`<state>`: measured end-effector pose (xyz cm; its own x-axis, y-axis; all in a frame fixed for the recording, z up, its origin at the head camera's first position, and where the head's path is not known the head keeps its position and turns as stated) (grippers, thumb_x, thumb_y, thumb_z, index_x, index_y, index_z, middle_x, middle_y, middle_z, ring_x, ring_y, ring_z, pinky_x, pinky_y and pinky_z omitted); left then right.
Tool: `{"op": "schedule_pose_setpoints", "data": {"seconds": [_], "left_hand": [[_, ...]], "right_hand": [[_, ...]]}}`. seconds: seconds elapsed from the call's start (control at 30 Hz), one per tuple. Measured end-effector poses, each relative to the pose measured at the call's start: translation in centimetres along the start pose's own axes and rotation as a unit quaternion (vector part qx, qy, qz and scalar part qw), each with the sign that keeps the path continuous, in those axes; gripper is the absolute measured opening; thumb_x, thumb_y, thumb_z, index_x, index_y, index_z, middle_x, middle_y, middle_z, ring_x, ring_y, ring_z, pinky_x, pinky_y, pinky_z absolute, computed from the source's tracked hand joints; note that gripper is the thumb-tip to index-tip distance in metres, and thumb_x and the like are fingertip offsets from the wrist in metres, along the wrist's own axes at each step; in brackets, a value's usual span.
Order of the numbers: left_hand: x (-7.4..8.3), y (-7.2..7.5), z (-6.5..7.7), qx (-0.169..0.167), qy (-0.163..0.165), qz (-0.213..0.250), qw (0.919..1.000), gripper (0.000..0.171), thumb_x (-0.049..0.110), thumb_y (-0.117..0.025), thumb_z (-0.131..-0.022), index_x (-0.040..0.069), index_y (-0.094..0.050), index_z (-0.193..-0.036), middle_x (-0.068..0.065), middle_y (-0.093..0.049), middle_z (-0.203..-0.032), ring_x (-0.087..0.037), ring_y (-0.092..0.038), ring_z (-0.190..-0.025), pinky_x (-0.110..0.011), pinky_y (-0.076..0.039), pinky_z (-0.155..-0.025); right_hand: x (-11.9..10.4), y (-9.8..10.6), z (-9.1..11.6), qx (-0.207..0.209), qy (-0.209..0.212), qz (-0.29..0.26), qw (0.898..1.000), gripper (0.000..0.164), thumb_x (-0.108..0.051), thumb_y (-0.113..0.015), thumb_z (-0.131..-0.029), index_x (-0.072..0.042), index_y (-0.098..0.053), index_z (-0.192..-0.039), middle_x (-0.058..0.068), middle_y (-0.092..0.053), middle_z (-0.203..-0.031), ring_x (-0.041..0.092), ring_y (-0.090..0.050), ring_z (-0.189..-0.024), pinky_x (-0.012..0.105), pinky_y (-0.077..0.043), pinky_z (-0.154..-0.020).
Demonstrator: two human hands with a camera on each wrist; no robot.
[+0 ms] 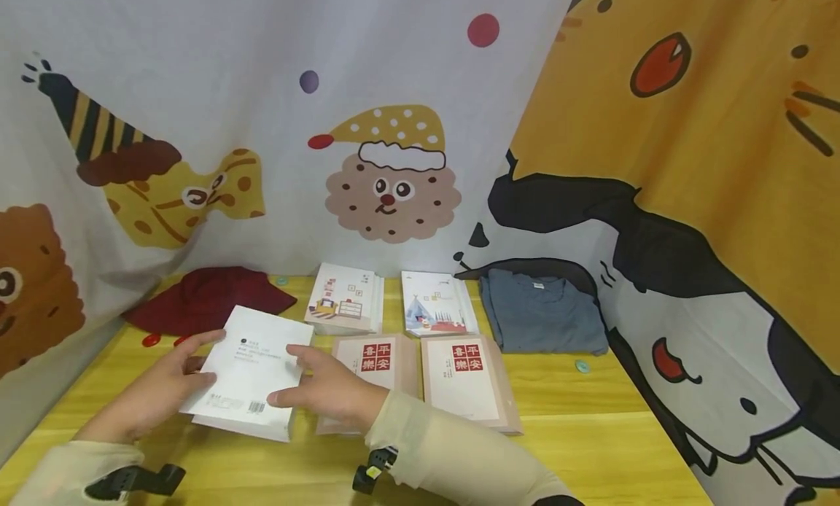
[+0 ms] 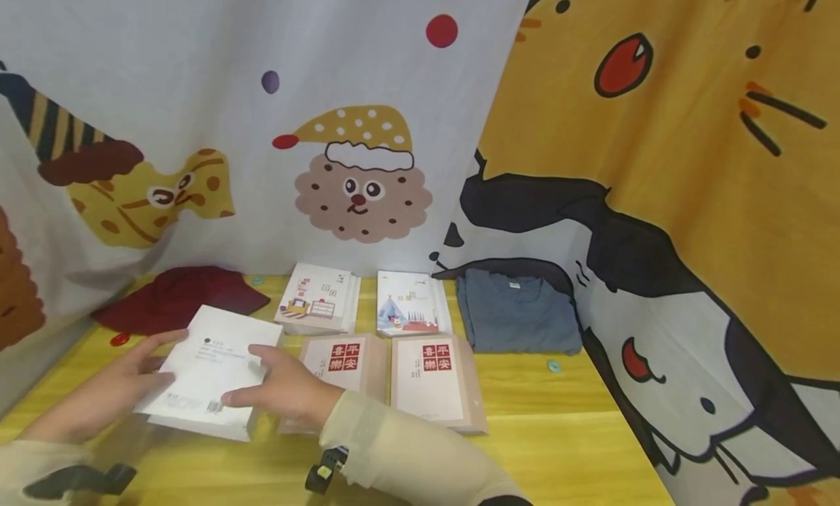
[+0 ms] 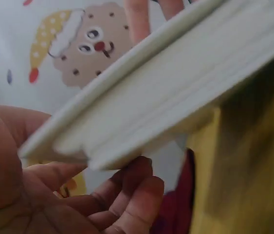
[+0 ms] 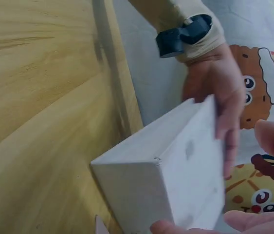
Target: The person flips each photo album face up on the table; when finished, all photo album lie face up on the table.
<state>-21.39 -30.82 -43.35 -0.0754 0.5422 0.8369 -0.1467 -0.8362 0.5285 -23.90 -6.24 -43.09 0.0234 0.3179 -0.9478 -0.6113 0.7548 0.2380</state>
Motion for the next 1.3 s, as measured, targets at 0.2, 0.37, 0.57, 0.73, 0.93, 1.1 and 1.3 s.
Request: {"op": "schedule_pose_setpoints", "data": {"seconds": [0.2, 0.37, 0.57, 0.73, 0.93, 1.1, 1.3], "left_hand": [[2.4, -0.1, 1.2, 0.028, -0.081, 0.048, 0.9952, 0.064, 0.013, -0.051, -0.111, 0.007, -0.019, -0.166, -0.037, -0.05, -0.139, -0.009, -0.065, -0.1, -0.028, -0.06, -0.075], [3.5, -0.8, 1.6, 0.032, -0.168, 0.082, 0.9818, 0.053, 0.009, -0.048, -0.112, 0.013, -0.033, -0.162, -0.022, -0.058, -0.134, -0.001, -0.067, -0.105, -0.024, -0.061, -0.082], [4.0, -1.8, 1.6, -0.013, -0.205, 0.096, 0.974, 0.052, 0.008, -0.042, -0.113, 0.021, -0.035, -0.163, 0.004, -0.06, -0.133, -0.002, -0.067, -0.114, -0.023, -0.059, -0.087], [4.4, -3.0, 1.4, -0.07, -0.202, 0.086, 0.9731, 0.053, 0.008, -0.044, -0.112, 0.01, -0.033, -0.164, -0.01, -0.062, -0.139, -0.001, -0.061, -0.121, -0.023, -0.054, -0.089], [3.8, -3.6, 1.1, -0.084, -0.175, 0.048, 0.9798, 0.052, 0.012, -0.048, -0.112, -0.006, -0.034, -0.159, -0.03, -0.059, -0.144, -0.004, -0.058, -0.128, -0.016, -0.05, -0.091], [1.6, -2.8, 0.5, -0.036, -0.099, -0.047, 0.9933, 0.056, 0.021, -0.052, -0.111, -0.005, -0.037, -0.159, -0.036, -0.049, -0.151, -0.046, -0.054, -0.136, -0.038, -0.054, -0.099], [-0.8, -1.6, -0.1, -0.016, -0.007, -0.055, 0.9984, 0.066, 0.027, -0.053, -0.111, -0.007, -0.027, -0.162, -0.041, -0.029, -0.16, -0.058, -0.033, -0.143, -0.071, -0.037, -0.108]], "right_hand": [[-0.1, -0.3, 0.0, -0.019, 0.006, 0.029, 0.999, 0.077, -0.029, -0.084, -0.09, -0.026, -0.048, -0.158, 0.007, -0.054, -0.157, 0.018, -0.056, -0.137, 0.033, -0.044, -0.113], [0.2, -0.7, 0.0, -0.027, 0.02, 0.012, 0.999, 0.077, -0.029, -0.083, -0.092, -0.027, -0.045, -0.16, 0.002, -0.05, -0.16, 0.018, -0.049, -0.144, 0.036, -0.042, -0.117], [0.0, -1.2, 0.0, -0.057, 0.033, -0.092, 0.994, 0.084, -0.026, -0.075, -0.1, -0.038, -0.026, -0.166, 0.009, -0.046, -0.161, 0.024, -0.061, -0.133, 0.045, -0.058, -0.102], [-0.3, -1.5, -0.1, -0.042, 0.056, -0.179, 0.981, 0.102, -0.008, -0.075, -0.097, -0.043, -0.01, -0.168, 0.017, -0.047, -0.153, 0.023, -0.071, -0.11, 0.048, -0.064, -0.086], [0.2, -1.5, 0.0, 0.025, 0.047, -0.078, 0.996, 0.119, -0.004, -0.084, -0.084, -0.032, -0.008, -0.17, 0.011, -0.049, -0.154, 0.008, -0.067, -0.101, 0.026, -0.06, -0.084], [0.8, -1.5, 0.3, 0.09, 0.023, 0.032, 0.995, 0.119, -0.006, -0.086, -0.08, -0.027, -0.012, -0.171, 0.01, -0.033, -0.168, 0.016, -0.054, -0.13, 0.03, -0.048, -0.108], [1.2, -1.5, 0.1, 0.113, 0.006, 0.022, 0.993, 0.113, -0.008, -0.086, -0.08, -0.021, -0.018, -0.17, 0.013, -0.028, -0.171, 0.029, -0.035, -0.152, 0.047, -0.033, -0.124]]}}
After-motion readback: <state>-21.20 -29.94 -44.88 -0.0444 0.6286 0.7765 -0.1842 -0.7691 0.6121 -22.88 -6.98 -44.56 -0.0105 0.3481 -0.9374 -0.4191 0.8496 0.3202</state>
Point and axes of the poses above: each hand's wrist, its own z-axis away from the middle knuckle, its own y-axis out of the back of the hand, x = y × z, the point moved 5 cm from there along -z, towards the middle knuckle
